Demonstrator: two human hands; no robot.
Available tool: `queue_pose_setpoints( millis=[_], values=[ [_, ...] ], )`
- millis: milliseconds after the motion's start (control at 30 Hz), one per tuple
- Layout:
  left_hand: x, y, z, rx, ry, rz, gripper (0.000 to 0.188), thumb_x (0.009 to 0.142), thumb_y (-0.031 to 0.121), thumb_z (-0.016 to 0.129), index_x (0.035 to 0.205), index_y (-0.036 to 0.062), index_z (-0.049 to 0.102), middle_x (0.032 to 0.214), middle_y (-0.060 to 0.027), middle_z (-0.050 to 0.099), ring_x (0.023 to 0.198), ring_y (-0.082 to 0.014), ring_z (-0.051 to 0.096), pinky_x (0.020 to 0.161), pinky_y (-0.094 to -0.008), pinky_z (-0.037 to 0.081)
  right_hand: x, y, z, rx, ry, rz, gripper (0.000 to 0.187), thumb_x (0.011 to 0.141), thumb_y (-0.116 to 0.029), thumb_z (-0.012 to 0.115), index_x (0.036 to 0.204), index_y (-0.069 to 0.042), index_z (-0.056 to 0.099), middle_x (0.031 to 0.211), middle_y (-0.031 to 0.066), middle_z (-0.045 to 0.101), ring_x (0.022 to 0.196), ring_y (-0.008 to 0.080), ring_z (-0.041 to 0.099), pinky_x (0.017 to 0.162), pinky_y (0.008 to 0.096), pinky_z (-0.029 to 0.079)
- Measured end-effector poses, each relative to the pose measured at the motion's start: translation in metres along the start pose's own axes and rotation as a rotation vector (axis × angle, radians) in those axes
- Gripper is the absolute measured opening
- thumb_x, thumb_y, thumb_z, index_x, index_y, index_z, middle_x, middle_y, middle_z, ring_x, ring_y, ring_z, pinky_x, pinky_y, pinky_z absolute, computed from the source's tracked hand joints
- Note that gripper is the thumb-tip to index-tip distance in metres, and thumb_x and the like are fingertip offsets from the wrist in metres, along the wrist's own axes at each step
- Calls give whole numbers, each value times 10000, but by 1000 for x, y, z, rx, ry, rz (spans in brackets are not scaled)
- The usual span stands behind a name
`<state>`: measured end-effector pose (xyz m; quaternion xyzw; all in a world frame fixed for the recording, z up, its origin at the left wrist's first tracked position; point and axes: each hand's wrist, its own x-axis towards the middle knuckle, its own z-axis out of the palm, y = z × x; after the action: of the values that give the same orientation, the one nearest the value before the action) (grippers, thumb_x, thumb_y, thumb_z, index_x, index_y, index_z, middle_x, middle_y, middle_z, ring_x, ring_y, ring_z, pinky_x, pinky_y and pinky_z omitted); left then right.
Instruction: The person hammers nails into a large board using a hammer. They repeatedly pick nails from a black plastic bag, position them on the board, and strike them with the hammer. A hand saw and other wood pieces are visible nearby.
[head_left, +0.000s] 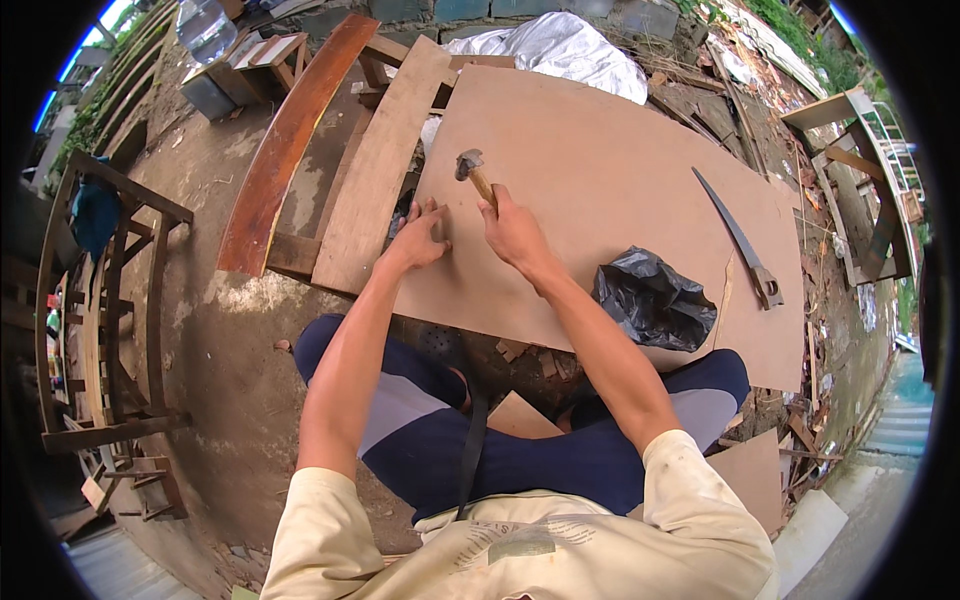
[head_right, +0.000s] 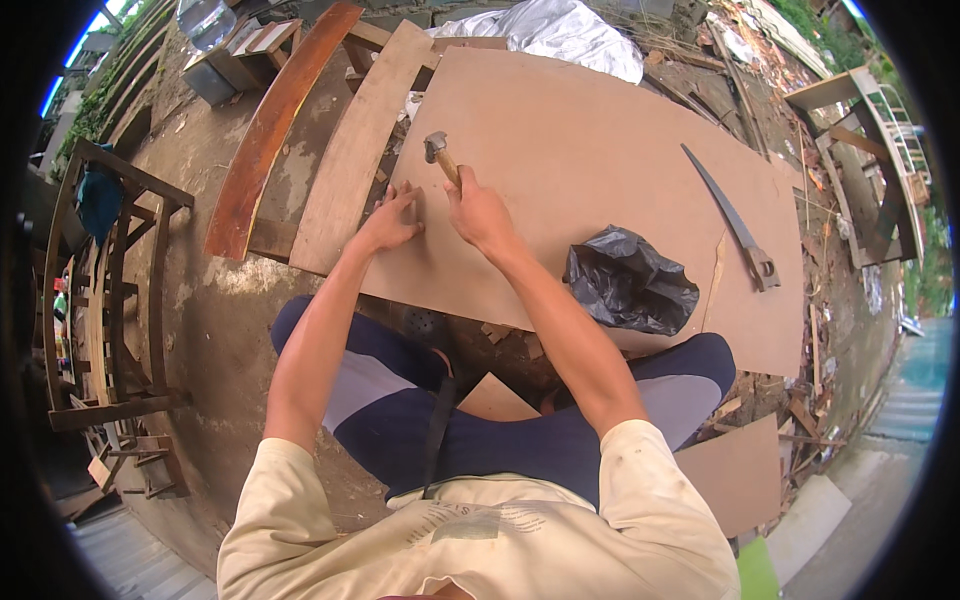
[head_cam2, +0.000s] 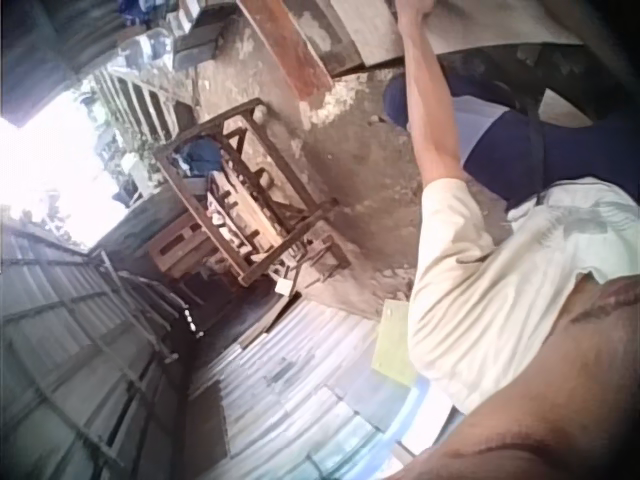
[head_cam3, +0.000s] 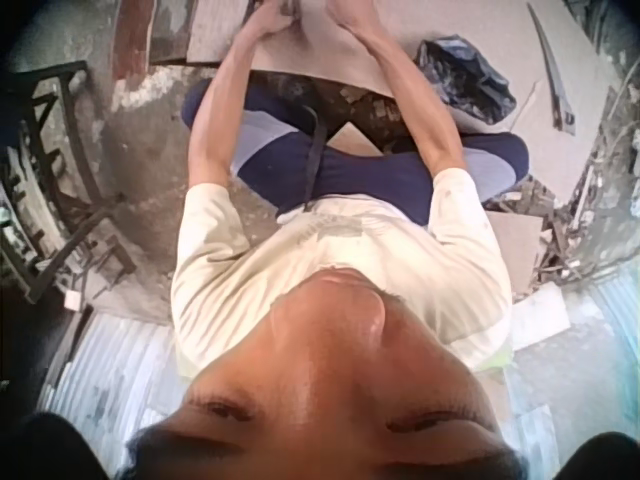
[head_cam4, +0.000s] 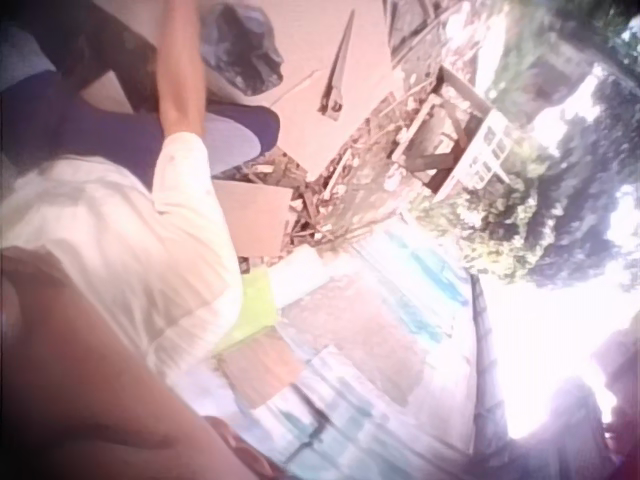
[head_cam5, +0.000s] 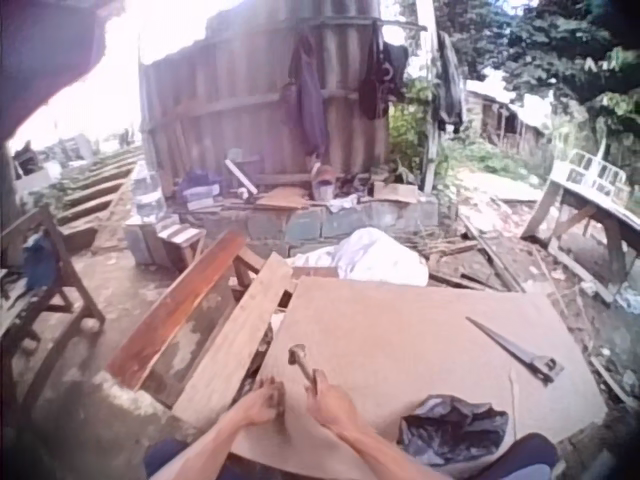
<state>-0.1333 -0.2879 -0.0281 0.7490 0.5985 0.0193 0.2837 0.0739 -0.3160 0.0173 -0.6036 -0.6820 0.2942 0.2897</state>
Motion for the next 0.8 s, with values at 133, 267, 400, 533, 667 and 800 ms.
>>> queue_pose_setpoints(
  millis=[133,267,400,533,667,800],
  values=[
    [-1,-1,-3,-24,2,12,814,884,288,703,1590,143,326,1700,-125,170,1572,-360,88,1255,-472,140,1,17,13,-133,-111,5,364,1057,-315,471,1226,6,501,723,299,644,712,514,644,647,583,475],
    [-4,-4,-3,-9,-4,-3,822,876,280,715,1588,138,330,1697,-133,178,1571,-365,97,1253,-482,142,2,-1,2,-69,-115,27,341,1049,-313,474,1200,-7,483,768,297,667,741,497,662,680,583,497],
    [-2,0,-3,-19,7,24,826,881,288,708,1594,139,317,1697,-140,173,1569,-368,108,1251,-485,146,6,8,4,-112,-139,44,361,1053,-323,478,1218,-2,473,748,302,654,724,505,653,663,587,484],
    [-3,-1,-1,21,-18,-8,819,887,296,696,1595,138,316,1698,-142,168,1569,-363,113,1250,-480,147,-4,2,3,-77,-85,13,368,1055,-321,473,1216,10,480,776,297,661,752,495,658,676,587,478],
    [1,2,-1,-12,0,29,827,881,312,690,1598,146,313,1697,-147,167,1572,-361,92,1259,-463,116,5,15,2,-181,-190,99,355,1053,-320,469,1209,-3,499,815,282,675,797,485,664,704,567,483],
    [-6,4,12,37,160,4,785,905,381,633,1593,158,330,1686,-169,191,1567,-394,75,1252,-535,86,-9,10,-25,-143,-126,67,362,1052,-337,479,1219,-16,510,830,285,676,803,483,662,712,554,486]
  ],
)
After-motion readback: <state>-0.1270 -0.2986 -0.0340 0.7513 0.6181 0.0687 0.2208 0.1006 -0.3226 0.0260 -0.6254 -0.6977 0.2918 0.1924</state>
